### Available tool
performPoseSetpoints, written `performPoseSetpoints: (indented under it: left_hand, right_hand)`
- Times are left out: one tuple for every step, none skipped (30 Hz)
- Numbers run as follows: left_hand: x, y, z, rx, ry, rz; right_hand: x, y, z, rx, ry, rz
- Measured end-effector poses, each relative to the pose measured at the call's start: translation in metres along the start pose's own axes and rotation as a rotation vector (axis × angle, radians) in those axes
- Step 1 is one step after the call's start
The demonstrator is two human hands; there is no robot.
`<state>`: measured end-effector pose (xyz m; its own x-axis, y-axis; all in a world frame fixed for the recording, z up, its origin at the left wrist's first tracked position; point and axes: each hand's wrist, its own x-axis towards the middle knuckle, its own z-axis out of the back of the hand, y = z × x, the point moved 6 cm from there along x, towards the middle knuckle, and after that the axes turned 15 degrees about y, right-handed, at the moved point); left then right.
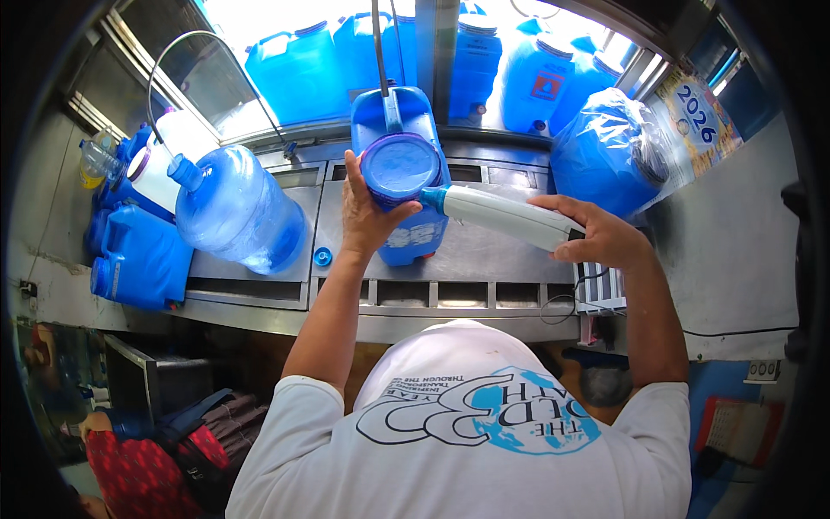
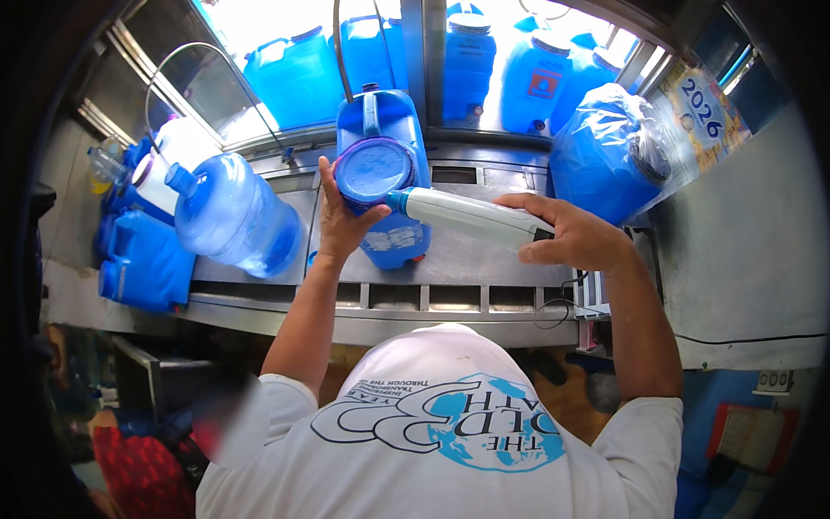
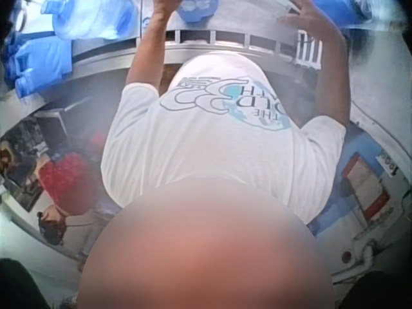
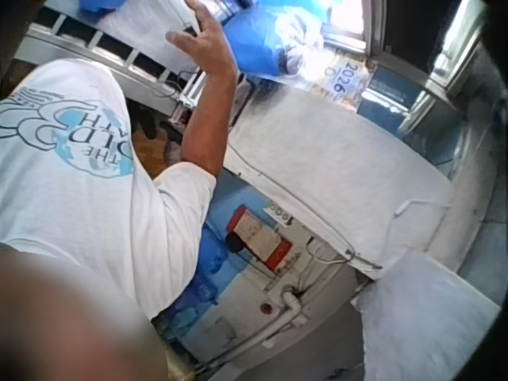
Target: The person fills several blue plastic water containers at a service counter. They open container caps, position containers under a water tap, and use a handheld device to treat the water inside. After filling, they close the caps and move the containers aside.
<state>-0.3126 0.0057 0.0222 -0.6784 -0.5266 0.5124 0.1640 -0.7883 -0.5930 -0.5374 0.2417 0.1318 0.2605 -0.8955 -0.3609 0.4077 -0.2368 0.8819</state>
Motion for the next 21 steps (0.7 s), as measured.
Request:
performPoseSetpoints:
  left_hand:
    - [0.0, 0.003, -0.001, -0.003, -0.003, 0.011]
    - [-0.001, 0.006, -0.001, -0.005, -0.006, 0.022]
    - [-0.001, 0.005, -0.002, 0.001, -0.003, 0.022]
    - [-0.001, 0.004, -0.002, 0.006, -0.001, 0.023]
    - [-0.001, 0.003, -0.003, 0.012, 0.001, 0.024]
    - [0.0, 0.001, -0.002, 0.03, -0.002, 0.025]
    - [0.0, -0.001, -0.001, 0.048, -0.005, 0.025]
    - [0.0, -0.003, 0.0, 0.066, -0.008, 0.025]
    - [0.0, -0.003, -0.001, 0.048, -0.015, 0.027]
    - [0.0, -0.003, -0.001, 0.031, -0.022, 0.029]
    - [0.0, -0.003, -0.001, 0.012, -0.028, 0.031]
    - [0.0, -0.002, -0.001, 0.007, -0.031, 0.039]
    - [-0.001, -0.001, 0.0, 0.002, -0.033, 0.047]
    - [-0.002, 0.0, 0.0, -0.003, -0.035, 0.055]
    - [-0.002, 0.0, 0.0, -0.008, -0.036, 0.057]
    - [-0.002, 0.0, 0.0, -0.012, -0.038, 0.059]
    - [-0.002, 0.0, 0.0, -0.016, -0.039, 0.061]
    - [-0.002, 0.0, -0.001, -0.014, -0.038, 0.066]
    - [-0.001, -0.001, -0.001, -0.011, -0.037, 0.072]
    - [-0.001, -0.001, -0.001, -0.009, -0.036, 0.078]
    - [-0.001, 0.0, -0.001, -0.006, -0.04, 0.07]
  right_hand:
    - [0.002, 0.005, -0.002, -0.026, 0.003, 0.0]
    - [0.004, 0.011, -0.003, -0.053, 0.006, 0.0]
    - [0.004, 0.015, -0.004, -0.059, 0.009, -0.005]
    - [0.005, 0.019, -0.005, -0.065, 0.013, -0.01]
    - [0.006, 0.023, -0.006, -0.072, 0.017, -0.015]
    - [0.007, 0.028, -0.007, -0.066, 0.021, -0.034]
    - [0.008, 0.033, -0.009, -0.059, 0.024, -0.053]
    - [0.01, 0.036, -0.01, -0.053, 0.027, -0.073]
    - [0.013, 0.042, -0.011, -0.087, 0.024, -0.043]
    - [0.017, 0.047, -0.011, -0.121, 0.021, -0.014]
    - [0.02, 0.052, -0.012, -0.155, 0.017, 0.015]
    - [0.024, 0.058, -0.013, -0.183, 0.014, 0.0]
    - [0.028, 0.065, -0.014, -0.211, 0.009, -0.016]
    - [0.032, 0.072, -0.015, -0.238, 0.005, -0.031]
    - [0.036, 0.078, -0.015, -0.261, 0.001, -0.051]
    - [0.04, 0.083, -0.015, -0.285, -0.002, -0.071]
    - [0.045, 0.087, -0.014, -0.308, -0.006, -0.091]
    - [0.05, 0.09, -0.014, -0.317, -0.013, -0.1]
    - [0.054, 0.093, -0.013, -0.325, -0.02, -0.11]
    - [0.056, 0.094, -0.011, -0.333, -0.027, -0.12]
    - [0.055, 0.096, -0.007, -0.376, -0.061, -0.127]
